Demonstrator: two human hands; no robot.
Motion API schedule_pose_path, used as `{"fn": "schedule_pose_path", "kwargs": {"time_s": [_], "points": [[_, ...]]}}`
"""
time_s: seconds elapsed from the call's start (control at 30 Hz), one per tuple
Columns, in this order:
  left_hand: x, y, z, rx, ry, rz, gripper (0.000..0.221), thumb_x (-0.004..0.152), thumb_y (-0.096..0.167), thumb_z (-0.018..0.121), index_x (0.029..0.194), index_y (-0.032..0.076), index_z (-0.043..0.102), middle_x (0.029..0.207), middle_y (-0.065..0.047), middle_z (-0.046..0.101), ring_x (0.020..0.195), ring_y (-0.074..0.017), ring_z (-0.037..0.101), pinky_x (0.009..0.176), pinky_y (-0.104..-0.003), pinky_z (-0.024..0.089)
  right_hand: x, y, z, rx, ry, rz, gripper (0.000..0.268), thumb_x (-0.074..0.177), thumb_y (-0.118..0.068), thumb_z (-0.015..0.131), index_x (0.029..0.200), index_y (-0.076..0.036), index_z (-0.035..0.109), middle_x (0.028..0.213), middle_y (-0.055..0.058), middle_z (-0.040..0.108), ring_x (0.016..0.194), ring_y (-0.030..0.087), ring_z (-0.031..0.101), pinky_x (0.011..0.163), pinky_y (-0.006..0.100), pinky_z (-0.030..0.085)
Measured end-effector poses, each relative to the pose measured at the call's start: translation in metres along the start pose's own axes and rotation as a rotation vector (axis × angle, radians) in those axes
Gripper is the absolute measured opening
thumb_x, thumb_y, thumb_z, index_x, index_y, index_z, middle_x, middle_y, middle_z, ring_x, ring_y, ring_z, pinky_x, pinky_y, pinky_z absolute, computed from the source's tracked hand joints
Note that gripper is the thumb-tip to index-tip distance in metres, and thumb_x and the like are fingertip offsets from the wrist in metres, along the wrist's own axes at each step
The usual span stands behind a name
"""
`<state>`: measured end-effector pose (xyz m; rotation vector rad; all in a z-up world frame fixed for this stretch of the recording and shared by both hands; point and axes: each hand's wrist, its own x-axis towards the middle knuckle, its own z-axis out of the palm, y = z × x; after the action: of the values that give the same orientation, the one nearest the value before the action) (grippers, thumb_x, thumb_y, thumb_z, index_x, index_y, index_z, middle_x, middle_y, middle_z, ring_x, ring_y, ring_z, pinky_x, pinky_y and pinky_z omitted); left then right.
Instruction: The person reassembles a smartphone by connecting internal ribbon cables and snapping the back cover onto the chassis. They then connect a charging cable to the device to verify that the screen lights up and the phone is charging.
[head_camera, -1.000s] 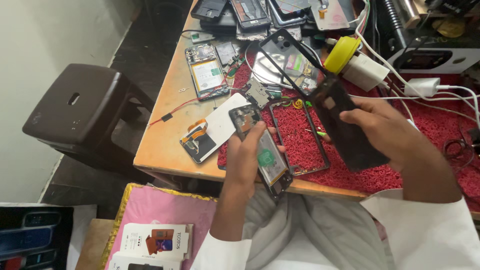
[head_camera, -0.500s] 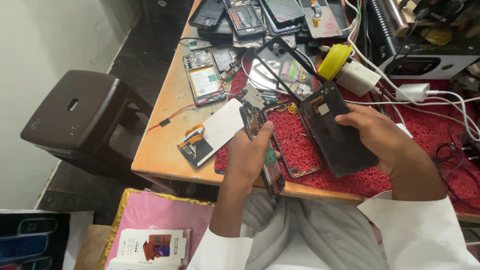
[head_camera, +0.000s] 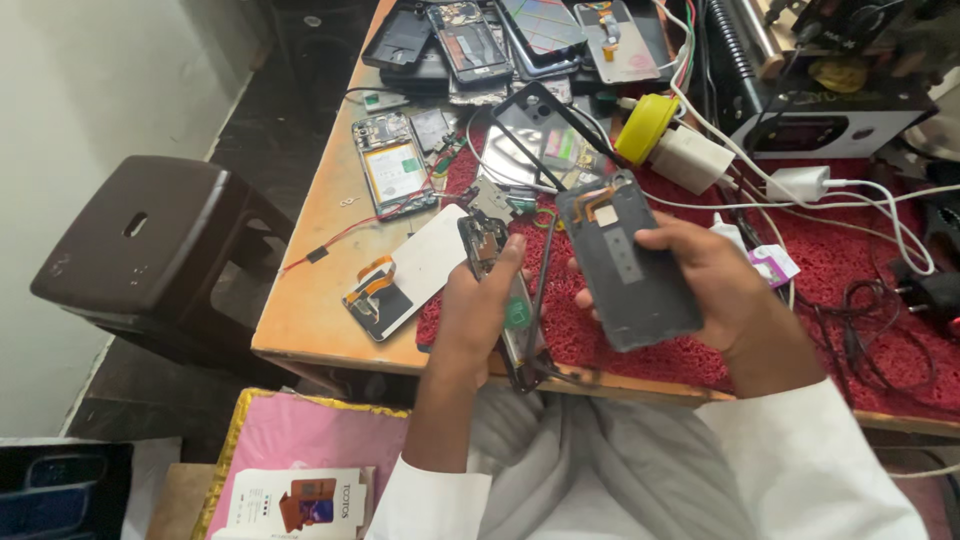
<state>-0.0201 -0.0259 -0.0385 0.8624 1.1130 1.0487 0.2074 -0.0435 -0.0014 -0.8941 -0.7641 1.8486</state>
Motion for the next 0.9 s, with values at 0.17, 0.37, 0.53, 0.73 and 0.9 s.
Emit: {"fn": "schedule_pose_path", "kwargs": {"time_s": [0.17,0.37,0.53,0.73,0.9], "points": [[0.0,-0.007,-0.001,-0.024,-0.039,0.036,0.028,0.089,0.028,0.073,0.105,0.006,0.068,0.089,-0.004,0.07,0.071,-0.0138,0.067,0.063,-0.032,0.057,0.002,0.018,0.019,-0.31,0.359,-0.02,0.048,0.095,-0.02,0.045,0.141,-0.011,0.053,0.105,0.018,0.071,0.084,0.032,0.073,0.066,0.046,0.059],[-0.002,-0.007,-0.003,-0.158,-0.096,0.022,0.03,0.088,0.022,0.074,0.112,0.005,0.067,0.095,-0.004,0.072,0.079,-0.0137,0.069,0.069,-0.031,0.059,-0.01,0.015,0.019,-0.82,0.46,-0.128,0.046,0.101,-0.027,0.048,0.145,-0.011,0.054,0.106,0.018,0.067,0.093,0.034,0.064,0.079,0.043,0.053],[-0.007,-0.004,-0.002,-0.331,-0.15,-0.053,0.026,0.091,0.021,0.07,0.111,0.006,0.066,0.093,-0.004,0.07,0.076,-0.0148,0.069,0.066,-0.033,0.059,-0.014,0.024,0.05,-1.37,0.541,0.001,0.065,0.098,-0.047,0.052,0.15,-0.009,0.043,0.117,0.025,0.069,0.113,0.039,0.067,0.097,0.048,0.05],[-0.007,-0.006,-0.003,-0.399,-0.226,-0.054,0.022,0.096,0.024,0.067,0.11,0.007,0.064,0.092,-0.005,0.068,0.073,-0.0146,0.068,0.061,-0.032,0.057,-0.005,0.03,0.081,-1.613,0.581,0.256,0.094,0.086,-0.064,0.061,0.155,-0.007,0.033,0.129,0.028,0.06,0.118,0.045,0.063,0.1,0.052,0.051],[-0.008,0.003,-0.003,-0.361,-0.285,-0.07,0.024,0.092,0.024,0.066,0.111,0.01,0.064,0.092,-0.002,0.071,0.076,-0.0135,0.071,0.061,-0.032,0.06,-0.008,0.027,0.071,-1.682,0.437,0.195,0.091,0.087,-0.059,0.062,0.154,-0.004,0.032,0.129,0.031,0.056,0.116,0.046,0.061,0.1,0.05,0.05]]}}
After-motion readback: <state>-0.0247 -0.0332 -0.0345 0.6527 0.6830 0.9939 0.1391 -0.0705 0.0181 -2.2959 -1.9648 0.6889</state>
